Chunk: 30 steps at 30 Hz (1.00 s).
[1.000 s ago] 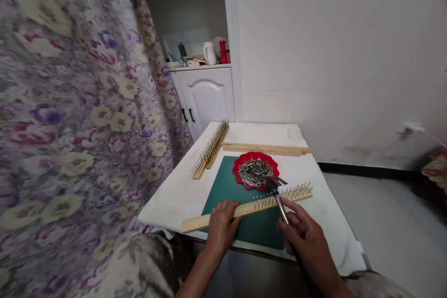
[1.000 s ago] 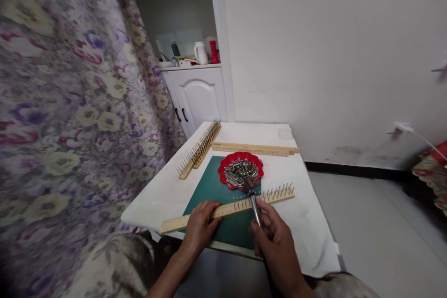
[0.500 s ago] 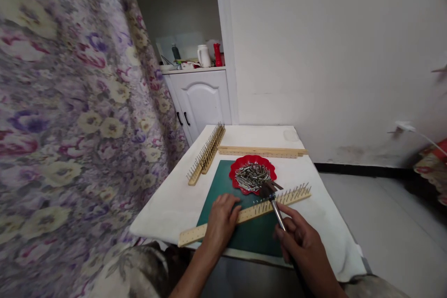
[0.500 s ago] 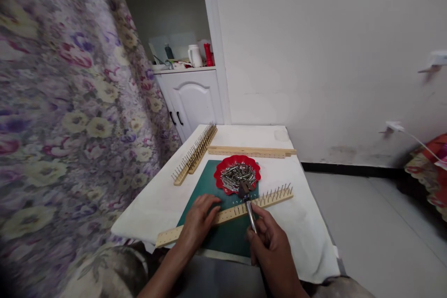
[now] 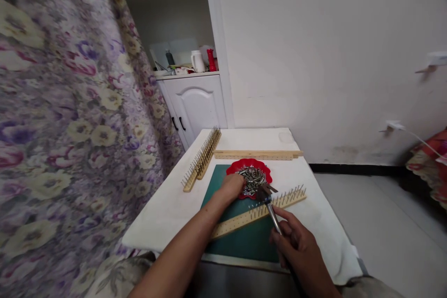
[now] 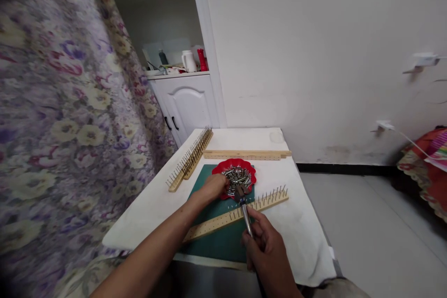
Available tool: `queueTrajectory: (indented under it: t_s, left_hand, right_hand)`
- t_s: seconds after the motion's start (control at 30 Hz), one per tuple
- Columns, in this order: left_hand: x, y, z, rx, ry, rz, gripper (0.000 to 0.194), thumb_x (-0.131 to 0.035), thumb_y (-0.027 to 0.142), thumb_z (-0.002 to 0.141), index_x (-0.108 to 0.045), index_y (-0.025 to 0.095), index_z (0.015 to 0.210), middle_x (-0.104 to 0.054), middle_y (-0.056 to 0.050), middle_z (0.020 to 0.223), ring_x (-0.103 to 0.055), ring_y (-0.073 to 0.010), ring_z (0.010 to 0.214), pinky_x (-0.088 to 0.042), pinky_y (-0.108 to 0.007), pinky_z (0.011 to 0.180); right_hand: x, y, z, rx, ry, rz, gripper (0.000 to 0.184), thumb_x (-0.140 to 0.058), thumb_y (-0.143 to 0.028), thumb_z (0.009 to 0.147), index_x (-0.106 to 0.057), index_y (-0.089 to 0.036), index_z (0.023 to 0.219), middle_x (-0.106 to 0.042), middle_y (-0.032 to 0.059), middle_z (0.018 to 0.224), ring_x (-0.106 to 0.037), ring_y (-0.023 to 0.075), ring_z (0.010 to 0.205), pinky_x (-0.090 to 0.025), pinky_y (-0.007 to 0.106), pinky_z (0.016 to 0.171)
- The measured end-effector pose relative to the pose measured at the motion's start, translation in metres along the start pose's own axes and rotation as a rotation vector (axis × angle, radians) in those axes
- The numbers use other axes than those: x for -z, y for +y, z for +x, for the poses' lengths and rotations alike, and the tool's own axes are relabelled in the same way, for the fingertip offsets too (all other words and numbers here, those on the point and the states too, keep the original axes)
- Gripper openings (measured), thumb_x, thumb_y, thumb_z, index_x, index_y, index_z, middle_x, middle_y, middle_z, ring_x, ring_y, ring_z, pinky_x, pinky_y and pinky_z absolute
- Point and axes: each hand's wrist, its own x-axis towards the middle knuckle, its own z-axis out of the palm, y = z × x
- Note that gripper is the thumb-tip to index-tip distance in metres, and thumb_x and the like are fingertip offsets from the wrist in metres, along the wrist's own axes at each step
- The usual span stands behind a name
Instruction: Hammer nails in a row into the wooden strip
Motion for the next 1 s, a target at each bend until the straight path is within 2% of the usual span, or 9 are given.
queueTrajectory:
  t_s: [0.23,0.33,0.4,0.57,0.7,0.83,1.0]
  left_hand:
    - [0.015,0.001,0.003,-0.107,-0.238,0.230,0.016,-0.060,0.006,0.056,-0.055,0.016,0.045,-0.057,-0.003,0.053,-0.051,-0.0177,0.062,-0.031,-0.027,0.061]
    - [0.020,0.002,-0.001,-0.213,-0.321,0.390,0.013,-0.056,0.008,0.064,-0.059,0.017,0.054,-0.061,-0.004,0.063,-0.049,-0.0169,0.062,-0.032,-0.026,0.060]
    - [0.021,0.003,-0.004,-0.256,-0.335,0.456,0.013,-0.053,0.011,0.069,-0.060,0.017,0.060,-0.063,-0.005,0.068,-0.049,-0.0169,0.064,-0.032,-0.026,0.060]
    - [0.021,0.005,-0.014,-0.288,-0.253,0.426,0.014,-0.048,0.015,0.077,-0.060,0.017,0.070,-0.061,-0.003,0.072,-0.049,-0.0161,0.065,-0.032,-0.025,0.061]
    - [0.022,0.010,-0.024,-0.282,-0.102,0.250,0.014,-0.046,0.018,0.079,-0.060,0.018,0.075,-0.061,-0.003,0.073,-0.050,-0.0163,0.067,-0.035,-0.025,0.063]
    - [0.022,0.017,-0.039,-0.289,0.015,0.070,0.013,-0.048,0.019,0.079,-0.061,0.019,0.080,-0.063,-0.003,0.081,-0.055,-0.0168,0.077,-0.039,-0.025,0.071]
    - [0.012,0.021,-0.066,-0.037,0.112,-0.428,0.011,-0.057,0.026,0.075,-0.058,0.015,0.078,-0.063,-0.001,0.069,-0.057,-0.0134,0.064,-0.042,-0.023,0.062]
  right_hand:
    - [0.000,0.003,0.000,0.002,-0.008,0.015,0.047,-0.066,-0.034,0.077,-0.054,-0.018,0.120,-0.043,-0.0089,0.057,-0.036,0.0063,0.038,-0.031,0.015,0.034]
    - [0.001,0.003,0.001,0.011,-0.019,0.007,0.045,-0.065,-0.033,0.078,-0.054,-0.018,0.120,-0.044,-0.0084,0.058,-0.037,0.0066,0.040,-0.031,0.015,0.034]
    - [0.002,0.003,0.001,0.019,-0.015,0.001,0.044,-0.065,-0.032,0.078,-0.056,-0.018,0.118,-0.045,-0.0079,0.058,-0.038,0.0069,0.040,-0.031,0.015,0.035]
    - [0.001,0.004,0.003,0.011,0.017,0.014,0.046,-0.067,-0.032,0.075,-0.057,-0.018,0.118,-0.043,-0.0086,0.056,-0.038,0.0070,0.039,-0.031,0.016,0.034]
    - [0.000,0.004,0.005,0.021,0.020,0.012,0.046,-0.066,-0.032,0.077,-0.056,-0.019,0.119,-0.048,-0.0071,0.058,-0.040,0.0073,0.040,-0.032,0.016,0.035]
    - [-0.001,0.004,0.005,0.030,0.012,0.009,0.044,-0.065,-0.033,0.079,-0.055,-0.020,0.120,-0.048,-0.0072,0.059,-0.040,0.0078,0.040,-0.033,0.017,0.035]
    - [0.000,0.004,0.002,0.037,-0.007,-0.036,0.047,-0.063,-0.034,0.081,-0.050,-0.017,0.123,-0.045,-0.0081,0.059,-0.038,0.0076,0.041,-0.033,0.017,0.037]
